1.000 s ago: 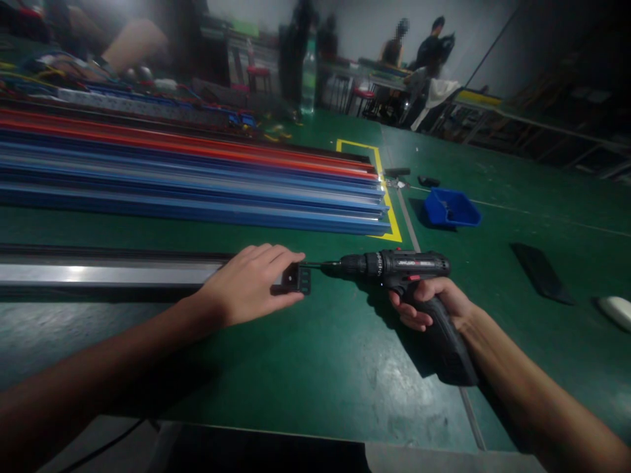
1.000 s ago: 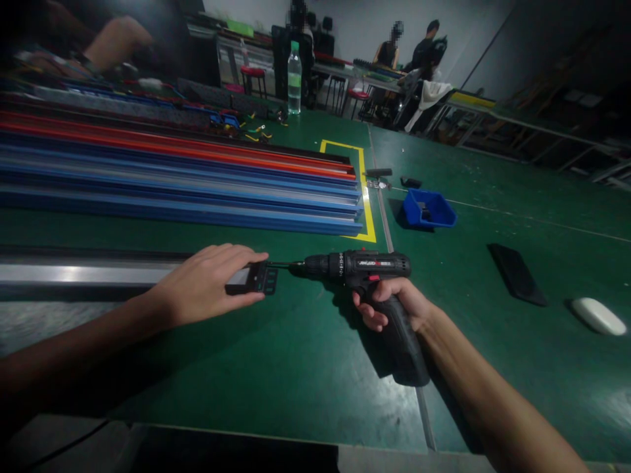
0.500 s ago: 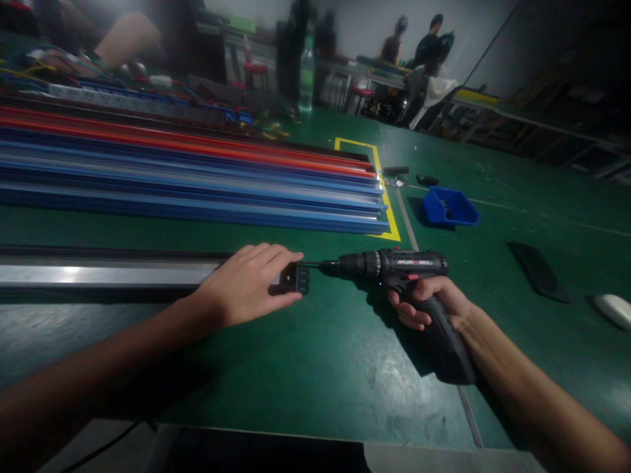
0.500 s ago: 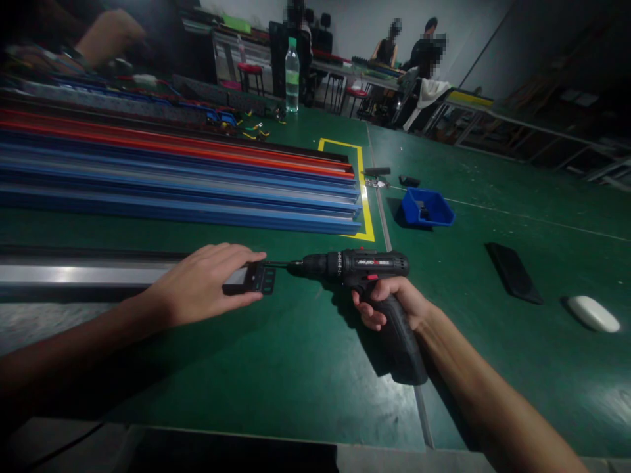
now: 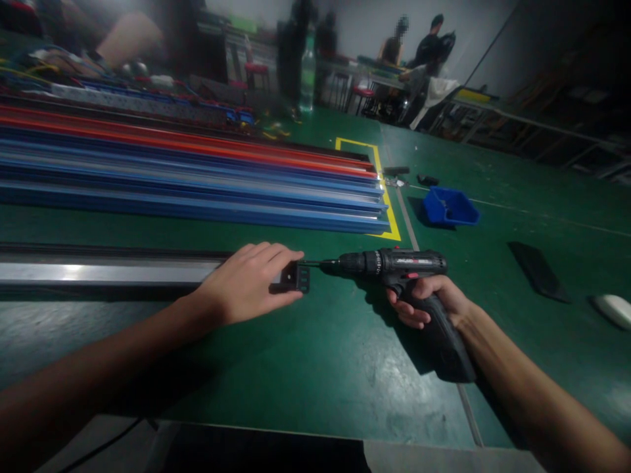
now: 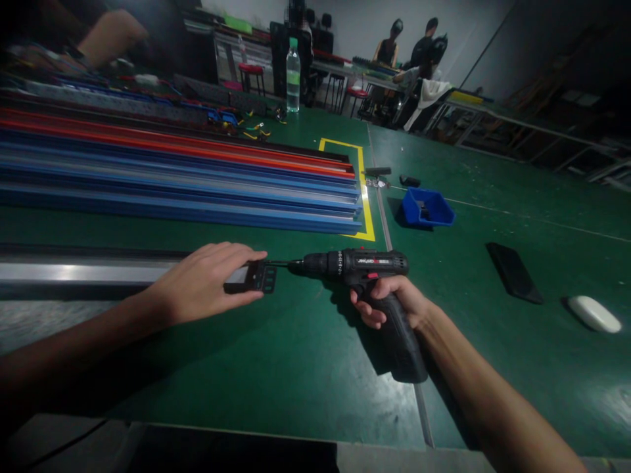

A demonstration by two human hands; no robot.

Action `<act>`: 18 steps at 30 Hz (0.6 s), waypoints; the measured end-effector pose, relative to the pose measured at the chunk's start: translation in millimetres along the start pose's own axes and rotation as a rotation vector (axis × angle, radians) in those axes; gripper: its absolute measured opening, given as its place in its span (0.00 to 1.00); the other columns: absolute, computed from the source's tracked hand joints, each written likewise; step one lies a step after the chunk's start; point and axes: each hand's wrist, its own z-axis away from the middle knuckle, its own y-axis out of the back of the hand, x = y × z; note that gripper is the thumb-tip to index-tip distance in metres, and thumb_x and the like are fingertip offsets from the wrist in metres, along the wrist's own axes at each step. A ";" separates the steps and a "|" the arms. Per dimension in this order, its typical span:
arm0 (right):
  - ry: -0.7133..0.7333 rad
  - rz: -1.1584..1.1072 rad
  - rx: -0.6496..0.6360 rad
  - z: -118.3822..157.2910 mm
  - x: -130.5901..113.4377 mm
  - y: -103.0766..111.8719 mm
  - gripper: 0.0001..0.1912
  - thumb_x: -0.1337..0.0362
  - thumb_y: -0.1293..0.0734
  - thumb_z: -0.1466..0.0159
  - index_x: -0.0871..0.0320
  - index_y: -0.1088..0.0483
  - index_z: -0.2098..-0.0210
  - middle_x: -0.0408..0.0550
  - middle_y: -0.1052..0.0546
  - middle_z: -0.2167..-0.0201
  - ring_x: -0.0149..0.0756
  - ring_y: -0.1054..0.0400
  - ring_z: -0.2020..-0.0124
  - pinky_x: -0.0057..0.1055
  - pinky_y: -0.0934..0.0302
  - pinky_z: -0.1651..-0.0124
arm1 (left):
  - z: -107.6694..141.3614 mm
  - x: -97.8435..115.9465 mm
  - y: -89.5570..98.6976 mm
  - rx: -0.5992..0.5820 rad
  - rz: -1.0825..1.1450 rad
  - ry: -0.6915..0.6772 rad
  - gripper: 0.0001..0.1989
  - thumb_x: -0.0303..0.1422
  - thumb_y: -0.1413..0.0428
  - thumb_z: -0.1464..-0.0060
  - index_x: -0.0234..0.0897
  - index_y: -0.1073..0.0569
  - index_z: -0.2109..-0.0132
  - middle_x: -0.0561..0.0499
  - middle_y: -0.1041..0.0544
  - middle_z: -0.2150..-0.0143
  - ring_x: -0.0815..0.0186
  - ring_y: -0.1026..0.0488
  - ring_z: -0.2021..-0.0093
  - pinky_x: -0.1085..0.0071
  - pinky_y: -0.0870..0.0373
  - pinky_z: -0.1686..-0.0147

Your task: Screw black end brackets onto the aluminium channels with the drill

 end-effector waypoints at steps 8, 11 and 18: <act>0.003 0.006 -0.009 -0.6 -0.2 1.1 0.19 0.66 0.35 0.42 0.69 0.23 0.55 0.50 0.23 0.72 0.26 0.37 0.82 0.26 0.33 0.73 | -1.1 1.5 0.8 -0.014 -0.003 0.091 0.40 0.55 0.43 0.38 0.36 0.38 0.28 0.37 0.24 0.38 0.49 0.25 0.42 0.54 0.31 0.43; 0.000 0.005 -0.006 -0.8 0.2 2.1 0.19 0.66 0.35 0.42 0.70 0.22 0.55 0.50 0.23 0.72 0.26 0.37 0.82 0.26 0.33 0.73 | -1.5 0.9 0.1 -0.022 -0.011 0.105 0.42 0.57 0.44 0.39 0.34 0.39 0.28 0.36 0.24 0.37 0.48 0.25 0.42 0.53 0.32 0.43; 0.012 0.002 0.047 1.0 1.1 -0.5 0.19 0.66 0.35 0.43 0.72 0.22 0.56 0.51 0.24 0.74 0.26 0.39 0.82 0.27 0.35 0.74 | -3.5 4.9 2.3 -0.060 -0.051 0.180 0.37 0.62 0.46 0.41 0.37 0.28 0.38 0.39 0.21 0.42 0.47 0.25 0.45 0.51 0.33 0.46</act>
